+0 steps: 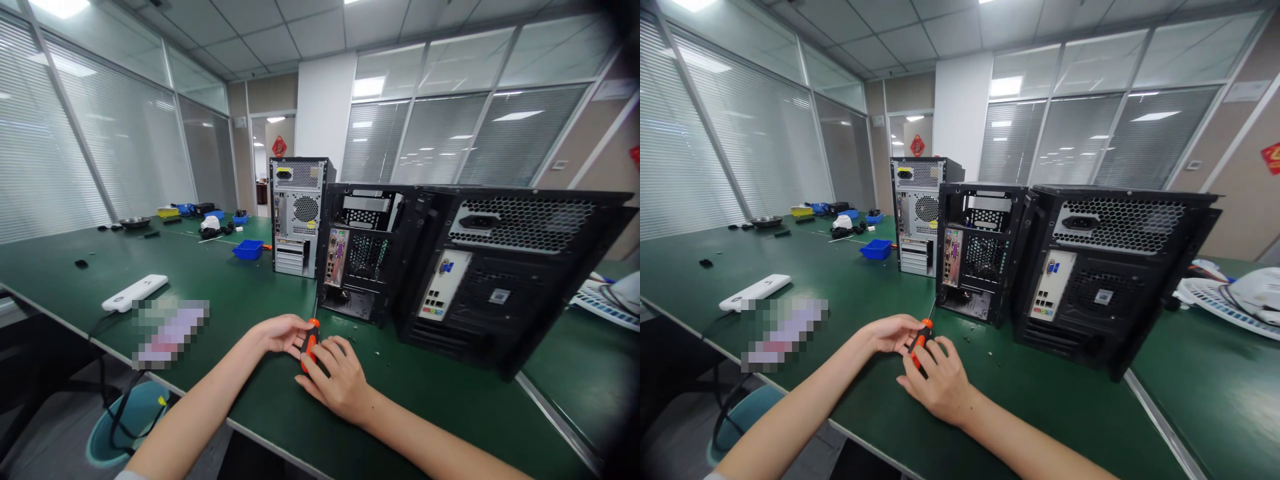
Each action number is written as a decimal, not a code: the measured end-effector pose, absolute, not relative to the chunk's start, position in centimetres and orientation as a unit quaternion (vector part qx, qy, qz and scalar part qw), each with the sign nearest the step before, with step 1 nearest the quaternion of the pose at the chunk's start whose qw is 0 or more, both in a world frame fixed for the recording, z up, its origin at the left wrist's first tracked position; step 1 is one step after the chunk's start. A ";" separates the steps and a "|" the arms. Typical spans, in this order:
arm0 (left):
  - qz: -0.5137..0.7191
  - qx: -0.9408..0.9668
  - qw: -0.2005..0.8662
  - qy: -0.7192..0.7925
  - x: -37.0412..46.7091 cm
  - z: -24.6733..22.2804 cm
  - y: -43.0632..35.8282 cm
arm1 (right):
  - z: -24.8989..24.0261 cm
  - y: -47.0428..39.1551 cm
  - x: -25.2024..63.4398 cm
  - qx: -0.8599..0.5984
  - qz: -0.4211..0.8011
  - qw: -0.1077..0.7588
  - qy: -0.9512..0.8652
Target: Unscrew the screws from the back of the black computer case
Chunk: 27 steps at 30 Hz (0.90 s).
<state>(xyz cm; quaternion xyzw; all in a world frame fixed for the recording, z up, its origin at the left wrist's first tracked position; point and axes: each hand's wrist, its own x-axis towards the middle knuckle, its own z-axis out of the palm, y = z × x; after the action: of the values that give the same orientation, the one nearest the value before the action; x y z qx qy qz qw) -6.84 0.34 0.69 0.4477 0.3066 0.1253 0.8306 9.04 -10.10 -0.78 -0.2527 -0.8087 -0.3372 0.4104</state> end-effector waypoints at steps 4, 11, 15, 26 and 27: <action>0.127 0.451 0.822 0.326 -6.8 0.9 0.3 | -0.5 -10.5 9.0 -0.216 -0.332 0.388 -0.832; 0.143 0.441 0.817 0.343 -6.8 1.1 0.2 | -0.8 -10.4 9.3 -0.181 -0.320 0.315 -0.875; 0.148 0.436 0.815 0.352 -6.6 1.5 -0.2 | -1.1 -10.2 9.4 -0.181 -0.318 0.273 -0.890; 0.175 0.497 0.755 0.390 -6.2 1.6 -0.7 | -1.4 -9.8 9.3 -0.168 -0.345 0.243 -0.891; 0.177 0.502 0.750 0.394 -6.2 1.7 -0.7 | -1.4 -9.8 9.2 -0.167 -0.349 0.243 -0.890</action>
<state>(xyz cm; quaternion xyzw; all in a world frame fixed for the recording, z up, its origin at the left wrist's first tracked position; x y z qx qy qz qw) -6.17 -0.73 1.67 0.5018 0.3936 0.1767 0.7496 9.24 -9.80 -1.36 -0.1674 -0.8897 -0.3486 0.2427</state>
